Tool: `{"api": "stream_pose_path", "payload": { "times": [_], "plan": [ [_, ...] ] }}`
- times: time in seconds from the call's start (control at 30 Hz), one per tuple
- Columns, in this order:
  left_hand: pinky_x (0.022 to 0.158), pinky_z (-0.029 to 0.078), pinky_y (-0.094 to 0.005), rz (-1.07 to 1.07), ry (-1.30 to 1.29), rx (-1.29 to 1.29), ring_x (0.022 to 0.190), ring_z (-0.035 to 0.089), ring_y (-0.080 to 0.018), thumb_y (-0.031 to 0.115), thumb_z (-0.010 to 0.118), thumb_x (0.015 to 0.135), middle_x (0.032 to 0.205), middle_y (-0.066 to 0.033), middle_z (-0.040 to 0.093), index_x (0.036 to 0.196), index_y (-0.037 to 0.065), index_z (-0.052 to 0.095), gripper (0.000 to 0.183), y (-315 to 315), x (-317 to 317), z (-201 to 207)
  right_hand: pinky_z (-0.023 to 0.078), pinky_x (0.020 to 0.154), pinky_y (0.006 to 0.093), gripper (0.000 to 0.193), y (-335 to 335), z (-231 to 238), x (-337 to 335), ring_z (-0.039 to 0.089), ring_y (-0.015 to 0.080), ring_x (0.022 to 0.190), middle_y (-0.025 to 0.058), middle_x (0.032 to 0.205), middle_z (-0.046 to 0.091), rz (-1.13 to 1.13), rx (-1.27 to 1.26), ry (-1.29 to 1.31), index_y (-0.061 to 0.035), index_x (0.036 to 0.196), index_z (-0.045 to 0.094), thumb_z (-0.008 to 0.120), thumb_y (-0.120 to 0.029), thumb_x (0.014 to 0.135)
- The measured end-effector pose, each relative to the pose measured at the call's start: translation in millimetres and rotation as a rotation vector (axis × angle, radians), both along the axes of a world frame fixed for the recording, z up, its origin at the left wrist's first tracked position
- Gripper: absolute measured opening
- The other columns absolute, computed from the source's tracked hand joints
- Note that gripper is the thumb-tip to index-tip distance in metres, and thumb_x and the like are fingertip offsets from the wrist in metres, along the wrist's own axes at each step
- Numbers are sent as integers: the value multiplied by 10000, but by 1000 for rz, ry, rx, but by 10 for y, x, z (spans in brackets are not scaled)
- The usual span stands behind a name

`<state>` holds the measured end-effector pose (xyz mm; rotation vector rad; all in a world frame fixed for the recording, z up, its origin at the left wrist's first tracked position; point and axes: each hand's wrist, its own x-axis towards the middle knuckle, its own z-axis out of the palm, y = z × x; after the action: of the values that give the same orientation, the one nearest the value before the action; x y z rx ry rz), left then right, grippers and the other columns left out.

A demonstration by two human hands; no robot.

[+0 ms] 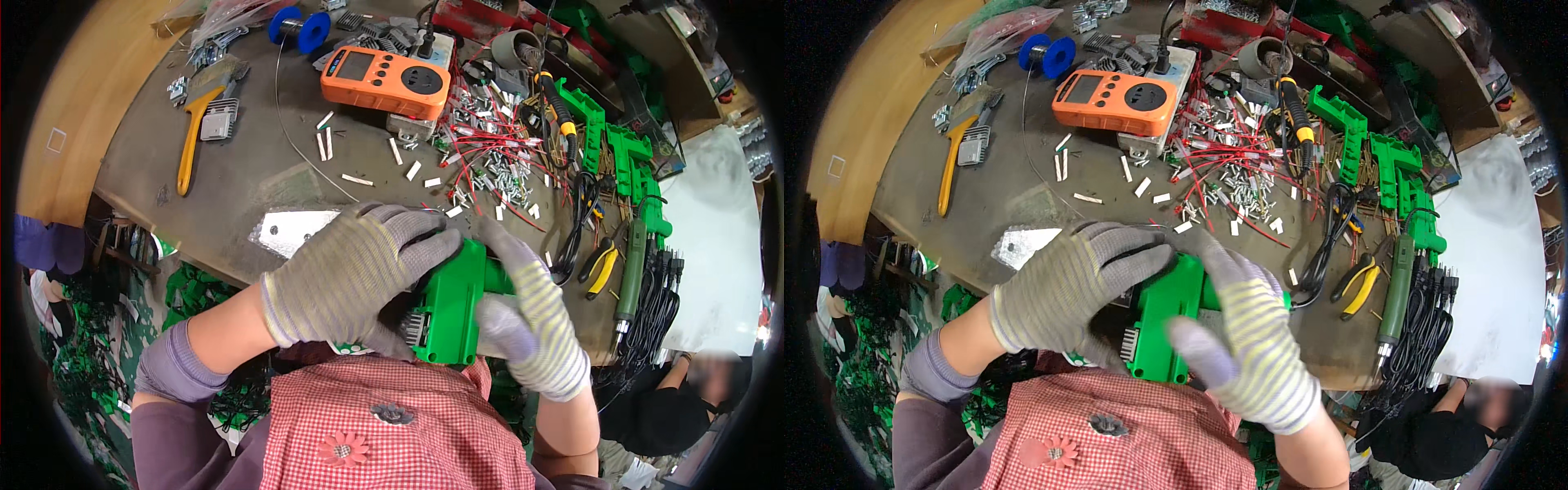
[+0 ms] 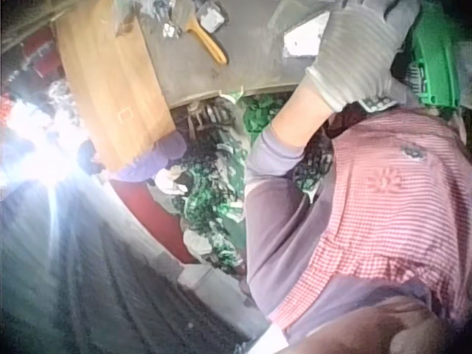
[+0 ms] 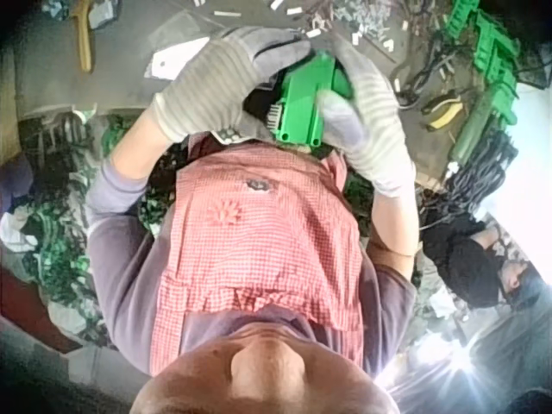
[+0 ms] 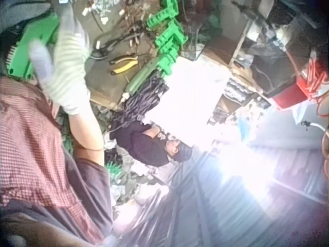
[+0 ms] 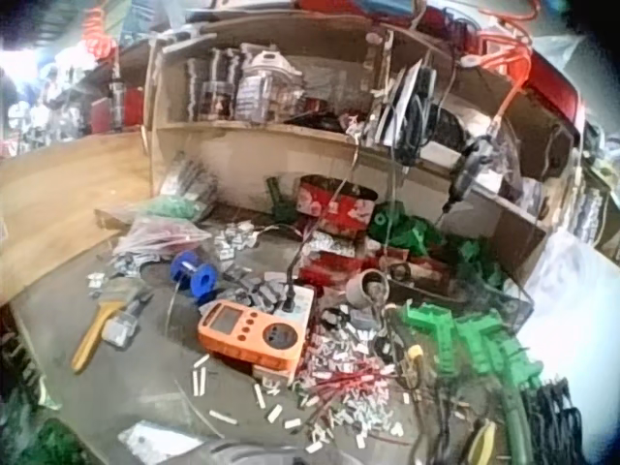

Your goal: Assembling the internal wiring and casing of a handheld electronic device.

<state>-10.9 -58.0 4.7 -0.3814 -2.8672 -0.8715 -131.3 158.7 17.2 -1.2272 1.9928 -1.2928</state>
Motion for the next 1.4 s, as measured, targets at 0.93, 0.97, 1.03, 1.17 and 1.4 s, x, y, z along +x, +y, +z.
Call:
{"api": "stream_pose_path", "payload": {
  "times": [0.93, 0.97, 1.03, 1.17, 1.4],
  "plan": [
    [959, 466, -486, 2, 113, -16, 1144, 581, -433, 507, 874, 523, 1295, -276, 555, 1505, -60, 262, 1288, 2, -8, -139, 435, 874, 561, 548, -455, 93, 298, 543, 490, 998, 309, 1092, 551, 17, 404, 730, 92, 1187, 519, 668, -230, 770],
    [966, 463, -492, -17, 108, -52, 1162, 578, -431, 519, 866, 536, 1305, -275, 553, 1508, -58, 260, 1282, -6, -16, -125, 437, 898, 560, 543, -434, 73, 293, 548, 493, 1006, 320, 1095, 555, 5, 377, 711, 102, 1180, 527, 668, -231, 775],
    [974, 454, -502, -18, 118, -1, 1179, 574, -428, 525, 867, 529, 1308, -269, 556, 1512, -49, 259, 1291, -13, -22, -173, 421, 1004, 551, 567, -427, 95, 326, 551, 506, 1082, 343, 1147, 565, 1, 383, 719, 141, 1217, 515, 658, -210, 795],
    [1004, 435, -501, 13, 118, 22, 1192, 582, -415, 519, 882, 470, 1312, -242, 575, 1526, -15, 255, 1339, -25, -38, -214, 383, 1057, 559, 611, -462, 107, 396, 529, 517, 1158, 354, 1209, 554, -20, 441, 756, 146, 1319, 459, 626, -172, 824],
    [1003, 434, -524, 37, 63, 30, 1159, 629, -350, 410, 940, 451, 1241, -192, 636, 1535, 16, 242, 1349, -28, -31, -210, 396, 1033, 540, 640, -432, 40, 424, 527, 512, 1145, 336, 1237, 547, -33, 334, 828, 121, 1376, 417, 586, -152, 822]
  ]
}}
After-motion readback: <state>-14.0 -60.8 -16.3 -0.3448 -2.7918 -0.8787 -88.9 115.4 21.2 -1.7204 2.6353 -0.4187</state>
